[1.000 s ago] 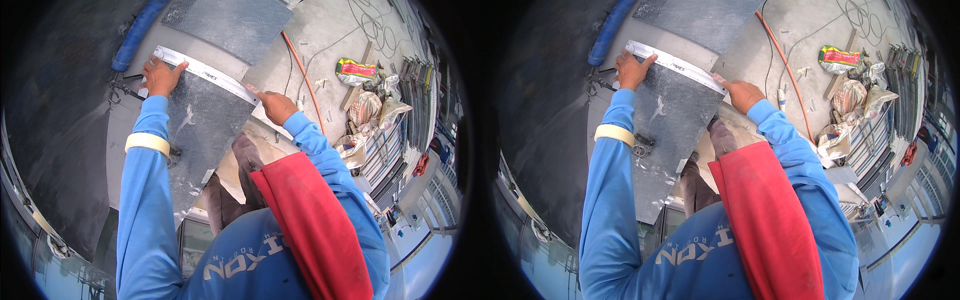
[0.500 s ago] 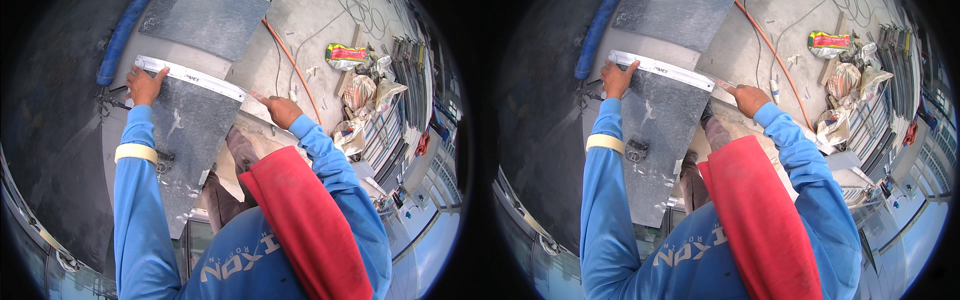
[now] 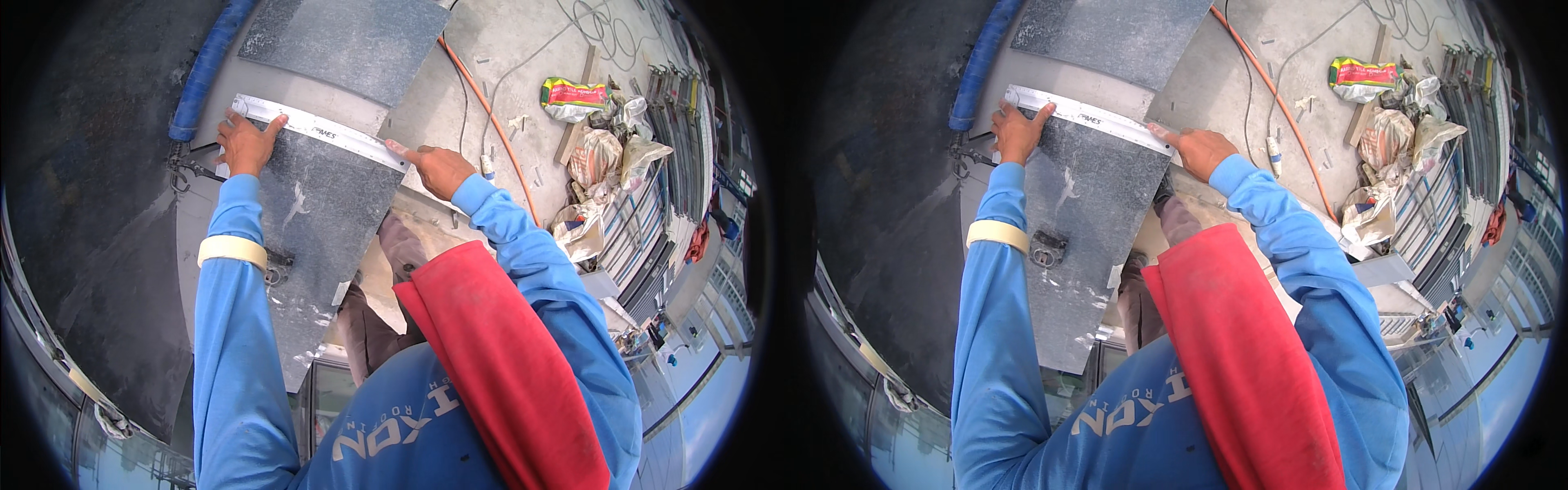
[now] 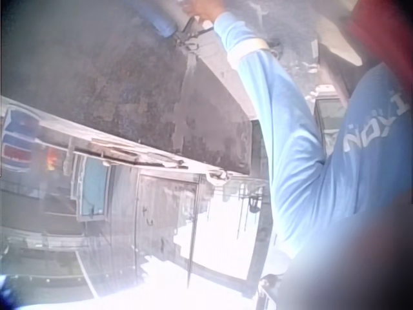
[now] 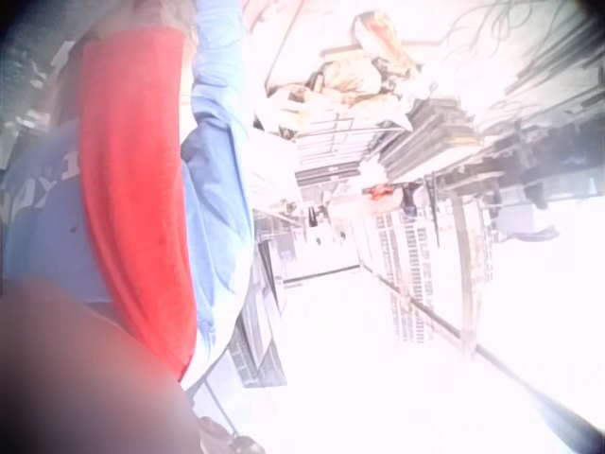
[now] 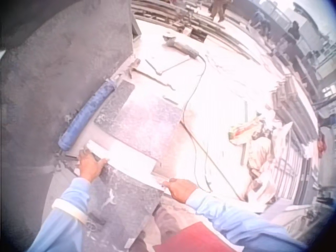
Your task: The person measures and marks a large stone slab with a metal ruler and pencil, then uses an angle grinder to cut along the marked line. The person repositions the slab and continues cutting to complete the cut.
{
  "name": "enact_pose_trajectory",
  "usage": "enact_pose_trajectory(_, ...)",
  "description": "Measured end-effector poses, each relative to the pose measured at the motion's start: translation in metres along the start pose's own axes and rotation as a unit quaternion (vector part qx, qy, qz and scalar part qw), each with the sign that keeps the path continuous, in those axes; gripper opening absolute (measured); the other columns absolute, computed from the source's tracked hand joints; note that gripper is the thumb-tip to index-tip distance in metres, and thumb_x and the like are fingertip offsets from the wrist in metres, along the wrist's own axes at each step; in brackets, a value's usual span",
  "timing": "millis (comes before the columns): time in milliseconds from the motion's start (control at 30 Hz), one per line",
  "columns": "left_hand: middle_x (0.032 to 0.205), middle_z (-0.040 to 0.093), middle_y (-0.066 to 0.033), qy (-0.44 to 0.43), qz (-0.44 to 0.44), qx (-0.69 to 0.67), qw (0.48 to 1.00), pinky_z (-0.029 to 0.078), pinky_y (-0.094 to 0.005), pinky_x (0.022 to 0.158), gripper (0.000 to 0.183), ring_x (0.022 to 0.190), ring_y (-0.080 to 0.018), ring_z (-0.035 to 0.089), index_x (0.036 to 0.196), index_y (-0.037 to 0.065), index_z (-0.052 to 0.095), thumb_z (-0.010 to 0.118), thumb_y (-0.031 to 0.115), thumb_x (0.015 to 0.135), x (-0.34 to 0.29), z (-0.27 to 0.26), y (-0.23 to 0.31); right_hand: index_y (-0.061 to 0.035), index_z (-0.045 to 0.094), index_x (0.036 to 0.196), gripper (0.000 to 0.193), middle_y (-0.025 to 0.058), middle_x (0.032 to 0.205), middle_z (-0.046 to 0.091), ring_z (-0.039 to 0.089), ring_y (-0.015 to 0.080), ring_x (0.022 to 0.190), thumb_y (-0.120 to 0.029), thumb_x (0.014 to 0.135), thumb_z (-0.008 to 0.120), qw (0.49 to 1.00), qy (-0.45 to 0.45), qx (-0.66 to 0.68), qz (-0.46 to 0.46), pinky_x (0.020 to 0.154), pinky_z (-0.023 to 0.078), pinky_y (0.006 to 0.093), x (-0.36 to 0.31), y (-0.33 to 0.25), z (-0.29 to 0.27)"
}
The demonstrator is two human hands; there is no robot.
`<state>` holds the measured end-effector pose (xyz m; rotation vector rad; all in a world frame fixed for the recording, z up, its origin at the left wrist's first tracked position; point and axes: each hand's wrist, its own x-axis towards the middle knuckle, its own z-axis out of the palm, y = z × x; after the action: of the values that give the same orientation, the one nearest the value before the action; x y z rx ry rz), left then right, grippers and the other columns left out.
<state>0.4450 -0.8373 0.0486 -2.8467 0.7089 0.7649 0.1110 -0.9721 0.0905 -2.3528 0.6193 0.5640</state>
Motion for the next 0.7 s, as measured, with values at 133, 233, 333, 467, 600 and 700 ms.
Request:
enact_pose_trajectory(133, 0.155, 0.032, -0.0309, -0.002, -0.006, 0.003, 1.0, 0.026, -0.0796, 0.111, 0.128, 0.147, -0.0464, 0.032, 0.16, -0.005, 0.017, 0.072, 0.076, 0.079, -0.001, -0.001, 0.001, -0.0354, 0.042, 0.156, 0.07, 0.019, 0.102, 0.07, 0.069, 0.0408, 0.095, -0.001, 0.095, 0.049, 1.0, -0.017, 0.018, 0.009, 0.08, 0.054, 0.0508, 0.035, -0.019, -0.003)
enact_pose_trajectory(233, 0.156, 0.031, -0.0308, -0.007, -0.004, -0.002, 1.0, 0.026, -0.0796, 0.111, 0.127, 0.147, -0.0457, 0.032, 0.16, -0.006, 0.017, 0.072, 0.075, 0.079, -0.001, -0.003, 0.002, -0.0361, 0.042, 0.156, 0.07, 0.0192, 0.105, 0.069, 0.069, 0.0405, 0.096, -0.001, 0.096, 0.05, 1.0, -0.019, 0.022, 0.01, 0.081, 0.055, 0.0503, 0.043, -0.027, -0.007)
enact_pose_trajectory(333, 0.156, 0.031, -0.0315, -0.008, -0.001, -0.002, 1.0, 0.025, -0.0798, 0.111, 0.127, 0.147, -0.0453, 0.032, 0.16, -0.006, 0.016, 0.073, 0.074, 0.079, -0.002, -0.004, 0.002, -0.0354, 0.04, 0.157, 0.069, 0.0193, 0.107, 0.069, 0.069, 0.0404, 0.097, -0.003, 0.097, 0.052, 1.0, -0.007, 0.02, 0.005, 0.081, 0.055, 0.0494, 0.039, -0.028, -0.009)
enact_pose_trajectory(467, 0.157, 0.03, -0.0319, -0.022, -0.003, -0.006, 1.0, 0.025, -0.0799, 0.111, 0.126, 0.148, -0.045, 0.031, 0.16, -0.005, 0.016, 0.073, 0.073, 0.08, -0.001, -0.004, 0.001, -0.0294, 0.037, 0.159, 0.066, 0.0207, 0.111, 0.068, 0.068, 0.0424, 0.098, -0.007, 0.099, 0.054, 0.992, 0.078, 0.102, 0.007, 0.083, 0.054, 0.0496, 0.01, -0.02, 0.003)
enact_pose_trajectory(600, 0.156, 0.029, -0.0332, -0.021, 0.003, -0.012, 1.0, 0.026, -0.0807, 0.109, 0.128, 0.147, -0.0477, 0.031, 0.159, -0.007, 0.016, 0.072, 0.075, 0.08, -0.001, -0.004, -0.001, -0.0145, 0.035, 0.161, 0.064, 0.0231, 0.097, 0.069, 0.068, 0.0406, 0.088, -0.009, 0.1, 0.056, 0.953, 0.215, 0.207, 0.046, 0.081, 0.053, 0.046, -0.034, 0.0, 0.056)
enact_pose_trajectory(700, 0.157, 0.028, -0.0336, -0.028, 0.002, -0.018, 0.999, 0.026, -0.0805, 0.11, 0.128, 0.147, -0.0485, 0.031, 0.159, -0.008, 0.016, 0.072, 0.075, 0.079, -0.001, -0.006, 0.0, -0.0118, 0.043, 0.156, 0.055, 0.0203, 0.09, 0.072, 0.071, 0.0346, 0.085, -0.012, 0.102, 0.055, 0.924, 0.178, 0.287, 0.181, 0.079, 0.053, 0.0426, -0.081, 0.028, 0.129)
